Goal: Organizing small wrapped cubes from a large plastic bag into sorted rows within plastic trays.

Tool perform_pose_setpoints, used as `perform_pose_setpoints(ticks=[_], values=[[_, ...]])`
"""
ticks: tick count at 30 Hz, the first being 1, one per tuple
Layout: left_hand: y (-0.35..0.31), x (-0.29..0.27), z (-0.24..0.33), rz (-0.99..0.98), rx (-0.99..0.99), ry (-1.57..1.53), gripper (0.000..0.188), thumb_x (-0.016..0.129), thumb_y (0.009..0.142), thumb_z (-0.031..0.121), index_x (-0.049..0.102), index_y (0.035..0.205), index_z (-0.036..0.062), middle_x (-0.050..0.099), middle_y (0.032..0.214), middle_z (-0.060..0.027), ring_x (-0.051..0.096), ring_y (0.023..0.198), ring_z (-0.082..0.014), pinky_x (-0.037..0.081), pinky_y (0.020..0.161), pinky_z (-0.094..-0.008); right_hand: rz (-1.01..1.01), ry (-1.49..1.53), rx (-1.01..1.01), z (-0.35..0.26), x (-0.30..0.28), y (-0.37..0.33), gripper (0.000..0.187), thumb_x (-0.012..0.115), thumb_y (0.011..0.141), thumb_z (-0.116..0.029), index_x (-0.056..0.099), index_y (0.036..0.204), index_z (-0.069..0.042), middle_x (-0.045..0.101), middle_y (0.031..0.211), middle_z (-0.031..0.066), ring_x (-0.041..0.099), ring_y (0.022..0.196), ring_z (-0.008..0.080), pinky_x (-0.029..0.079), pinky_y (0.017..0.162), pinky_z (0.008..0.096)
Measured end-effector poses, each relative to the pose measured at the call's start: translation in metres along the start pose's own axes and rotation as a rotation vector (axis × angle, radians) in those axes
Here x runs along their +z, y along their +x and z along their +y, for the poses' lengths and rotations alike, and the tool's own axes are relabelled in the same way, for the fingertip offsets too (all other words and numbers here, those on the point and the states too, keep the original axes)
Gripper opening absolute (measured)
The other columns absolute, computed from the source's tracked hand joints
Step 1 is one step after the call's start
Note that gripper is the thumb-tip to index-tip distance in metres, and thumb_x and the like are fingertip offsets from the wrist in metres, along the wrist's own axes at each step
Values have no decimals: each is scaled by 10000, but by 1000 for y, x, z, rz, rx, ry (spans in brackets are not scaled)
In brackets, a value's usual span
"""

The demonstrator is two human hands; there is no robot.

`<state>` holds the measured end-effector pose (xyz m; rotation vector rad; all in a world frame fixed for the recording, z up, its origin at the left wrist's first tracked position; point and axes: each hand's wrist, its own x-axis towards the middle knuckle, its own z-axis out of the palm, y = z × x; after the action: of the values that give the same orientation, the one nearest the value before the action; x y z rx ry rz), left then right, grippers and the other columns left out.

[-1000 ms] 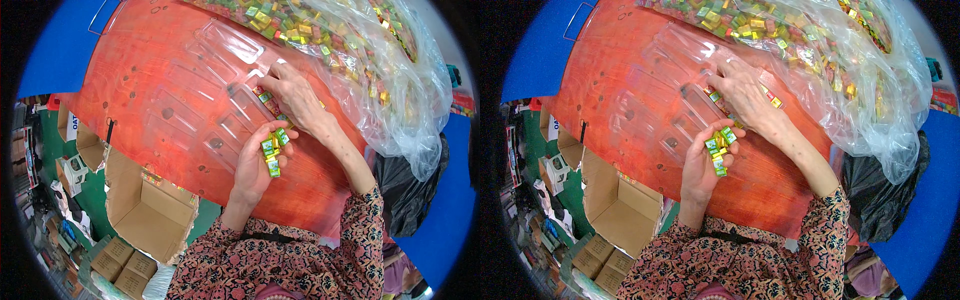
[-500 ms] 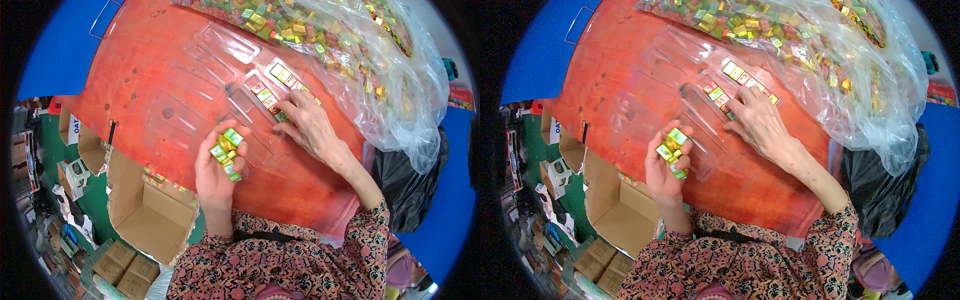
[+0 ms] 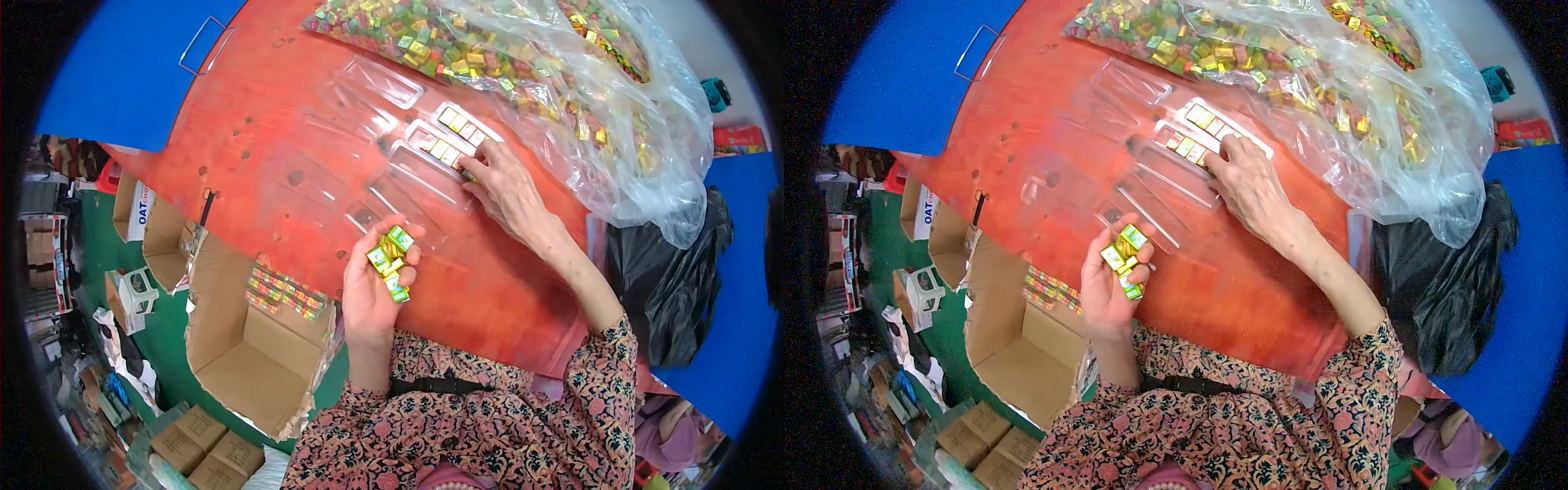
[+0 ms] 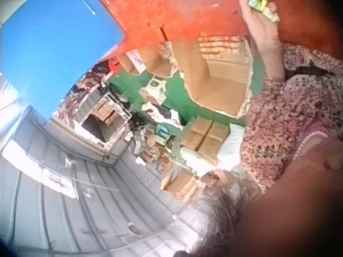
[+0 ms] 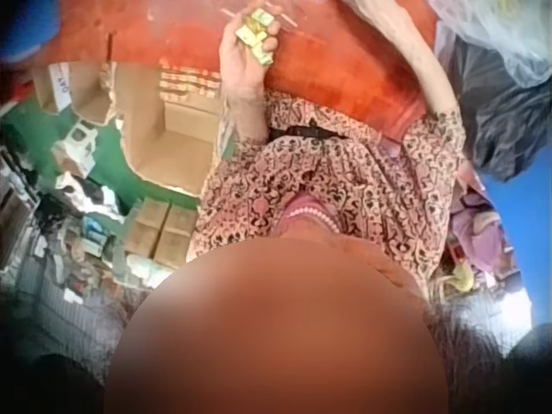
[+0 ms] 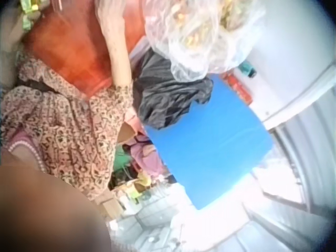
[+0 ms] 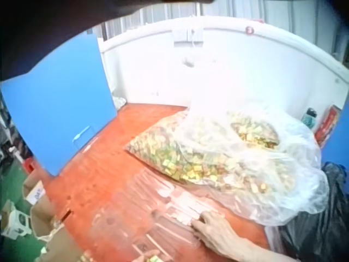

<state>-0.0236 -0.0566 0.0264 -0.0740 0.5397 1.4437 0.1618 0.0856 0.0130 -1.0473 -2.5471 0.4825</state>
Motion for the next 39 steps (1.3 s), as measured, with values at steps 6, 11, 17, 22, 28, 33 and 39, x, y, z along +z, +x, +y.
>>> perform_pose_setpoints(ticks=[6, 11, 17, 22, 28, 33, 39], values=[[-14, -1, -6, -3, 1, -14, 376, 381, 947, 229, 481, 1185, -44, 564, 1084, -225, 548, 767, -220, 465, 503, -247, 19, 12, -12, 2, 3, -2, 320, 659, 725, -43, 562, 1029, -27, 508, 1040, 172, 501, 991, 345, 417, 831, 433], [-20, 3, -10, -39, -22, -23, 443, 374, 956, 247, 407, 1273, -61, 501, 1200, -265, 546, 805, -233, 498, 512, -266, 30, 1, -29, -12, -5, -4, 228, 624, 774, -64, 573, 991, -19, 520, 975, 162, 530, 902, 337, 433, 749, 417], [-27, 2, -14, -51, -71, 3, 445, 353, 964, 280, 428, 1278, -26, 552, 1162, -214, 624, 889, -256, 525, 553, -259, -67, 450, -97, -58, -20, -9, 167, 589, 838, -110, 596, 956, 8, 543, 836, 137, 554, 761, 279, 446, 646, 363], [-27, -7, -21, -75, -101, -119, 455, 359, 967, 300, 424, 1268, -35, 569, 1132, -194, 614, 966, -322, 570, 581, -333, -78, 525, -173, -74, -24, -19, 174, 594, 837, -127, 610, 948, 6, 561, 835, 119, 556, 775, 246, 444, 667, 342], [-21, -2, -26, -52, -158, -174, 460, 363, 968, 309, 433, 1248, -49, 575, 1120, -192, 609, 978, -342, 585, 642, -383, -25, 519, -156, -73, -26, -28, 203, 619, 813, -154, 612, 955, -9, 544, 865, 117, 545, 794, 273, 439, 694, 364], [-17, -16, -27, -110, -185, -318, 465, 352, 970, 311, 428, 1252, -52, 570, 1127, -197, 597, 991, -320, 565, 738, -420, -1, 467, -162, -89, -40, -34, 187, 637, 759, -126, 606, 913, -24, 520, 882, 112, 504, 880, 285, 421, 762, 387], [-11, 4, -26, -175, -159, -453, 485, 325, 972, 314, 394, 1278, -56, 556, 1151, -203, 555, 1063, -317, 478, 903, -447, 125, 407, -235, -92, -41, -37, 214, 673, 706, -76, 603, 905, -39, 526, 934, 99, 491, 914, 282, 426, 806, 382]])
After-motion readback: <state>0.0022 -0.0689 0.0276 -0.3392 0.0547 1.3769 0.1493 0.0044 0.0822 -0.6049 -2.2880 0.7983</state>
